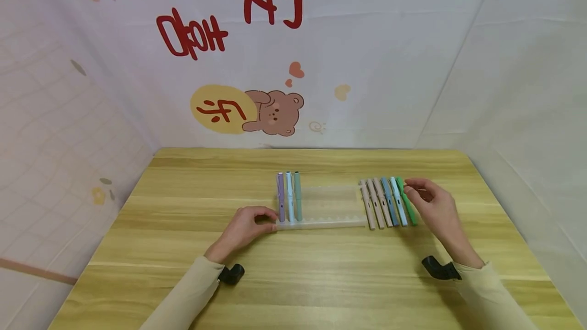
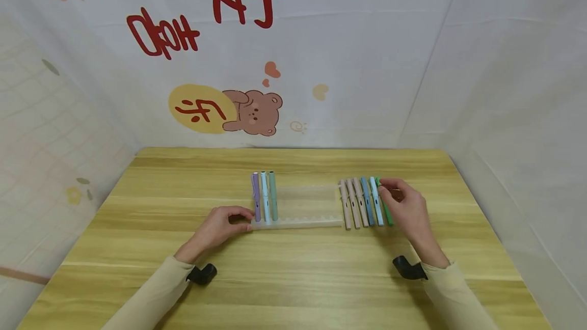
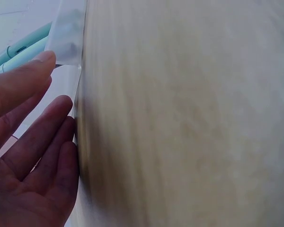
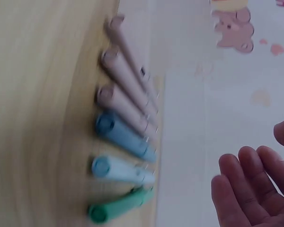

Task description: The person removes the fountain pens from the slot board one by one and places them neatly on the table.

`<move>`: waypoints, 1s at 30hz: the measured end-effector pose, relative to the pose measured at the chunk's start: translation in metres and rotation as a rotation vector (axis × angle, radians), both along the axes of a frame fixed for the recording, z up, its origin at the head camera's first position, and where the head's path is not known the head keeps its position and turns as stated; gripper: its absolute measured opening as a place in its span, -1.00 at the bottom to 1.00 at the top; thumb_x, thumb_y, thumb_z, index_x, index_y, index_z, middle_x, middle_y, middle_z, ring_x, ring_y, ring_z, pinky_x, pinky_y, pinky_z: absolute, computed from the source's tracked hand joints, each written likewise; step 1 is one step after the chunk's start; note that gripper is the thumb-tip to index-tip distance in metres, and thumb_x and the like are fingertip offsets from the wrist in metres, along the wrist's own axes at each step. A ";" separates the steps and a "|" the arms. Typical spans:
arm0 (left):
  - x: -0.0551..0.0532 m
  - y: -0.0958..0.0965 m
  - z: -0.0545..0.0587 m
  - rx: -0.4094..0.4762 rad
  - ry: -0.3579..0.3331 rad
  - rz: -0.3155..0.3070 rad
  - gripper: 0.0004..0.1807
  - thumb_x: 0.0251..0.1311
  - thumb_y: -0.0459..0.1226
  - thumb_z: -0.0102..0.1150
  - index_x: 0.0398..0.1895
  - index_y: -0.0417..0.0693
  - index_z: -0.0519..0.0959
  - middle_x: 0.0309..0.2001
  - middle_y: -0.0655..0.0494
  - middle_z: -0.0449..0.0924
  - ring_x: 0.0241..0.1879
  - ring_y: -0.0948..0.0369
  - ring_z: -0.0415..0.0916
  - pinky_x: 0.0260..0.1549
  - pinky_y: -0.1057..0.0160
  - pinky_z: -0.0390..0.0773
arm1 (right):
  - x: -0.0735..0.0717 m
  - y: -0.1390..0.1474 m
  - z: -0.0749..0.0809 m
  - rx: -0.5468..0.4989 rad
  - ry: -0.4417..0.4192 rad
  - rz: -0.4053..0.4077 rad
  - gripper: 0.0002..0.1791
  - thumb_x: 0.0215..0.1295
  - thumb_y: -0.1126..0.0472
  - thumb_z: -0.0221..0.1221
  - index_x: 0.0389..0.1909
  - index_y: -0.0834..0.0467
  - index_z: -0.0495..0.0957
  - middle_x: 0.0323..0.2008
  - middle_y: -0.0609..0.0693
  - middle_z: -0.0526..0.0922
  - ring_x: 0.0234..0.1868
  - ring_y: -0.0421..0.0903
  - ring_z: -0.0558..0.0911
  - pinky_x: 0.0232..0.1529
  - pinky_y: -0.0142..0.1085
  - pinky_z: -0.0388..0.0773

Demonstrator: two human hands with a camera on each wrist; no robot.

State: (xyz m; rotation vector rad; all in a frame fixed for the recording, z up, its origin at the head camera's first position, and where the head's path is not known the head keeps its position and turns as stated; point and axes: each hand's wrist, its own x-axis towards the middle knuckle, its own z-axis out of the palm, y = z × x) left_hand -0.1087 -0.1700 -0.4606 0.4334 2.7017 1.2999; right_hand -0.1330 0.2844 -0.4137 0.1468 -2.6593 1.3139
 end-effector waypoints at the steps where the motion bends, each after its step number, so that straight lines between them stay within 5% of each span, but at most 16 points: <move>1: 0.000 0.000 0.000 0.001 0.002 0.001 -0.88 0.23 -0.23 0.48 -0.18 0.07 0.77 -0.03 0.20 0.75 0.10 0.08 0.62 0.18 -0.07 0.52 | 0.002 -0.003 0.001 -0.009 0.007 0.006 -0.56 0.58 -0.05 0.12 0.21 0.19 0.60 0.10 0.15 0.68 -0.07 -0.56 0.56 -0.14 -0.62 0.49; 14: 0.002 0.001 0.000 0.009 0.006 0.006 -0.88 0.23 -0.23 0.48 -0.19 0.09 0.77 -0.04 0.22 0.75 0.08 0.12 0.63 0.16 -0.03 0.54 | 0.022 -0.052 0.004 -0.009 0.131 0.125 -0.77 0.56 0.15 0.16 0.09 0.03 0.70 0.09 0.02 0.73 0.12 -0.53 0.52 0.05 -0.59 0.41; 22: 0.002 0.001 -0.001 -0.005 0.021 0.017 -0.88 0.22 -0.21 0.49 -0.19 0.10 0.77 -0.05 0.23 0.75 0.06 0.13 0.63 0.15 -0.04 0.54 | 0.029 -0.084 -0.003 0.016 0.222 0.256 -0.76 0.49 0.24 0.25 0.10 0.03 0.70 0.02 -0.06 0.77 -0.33 -0.45 0.55 -0.36 -0.46 0.44; 27: 0.002 0.001 -0.002 0.005 0.029 0.013 -0.87 0.23 -0.21 0.48 -0.17 0.08 0.78 -0.04 0.22 0.75 0.06 0.12 0.64 0.14 -0.04 0.55 | 0.030 -0.103 -0.007 0.016 0.267 0.333 -0.73 0.42 0.27 0.30 0.10 0.06 0.71 0.00 -0.02 0.78 -0.68 -0.49 -0.02 -0.60 -0.39 0.29; 30: 0.002 0.001 -0.002 0.004 0.030 0.012 -0.87 0.24 -0.21 0.47 -0.17 0.08 0.78 -0.04 0.21 0.75 0.06 0.12 0.64 0.14 -0.05 0.55 | 0.030 -0.114 -0.009 0.026 0.295 0.361 -0.71 0.40 0.28 0.31 0.10 0.07 0.71 0.00 -0.04 0.78 -0.63 -0.52 0.35 -0.44 -0.34 0.55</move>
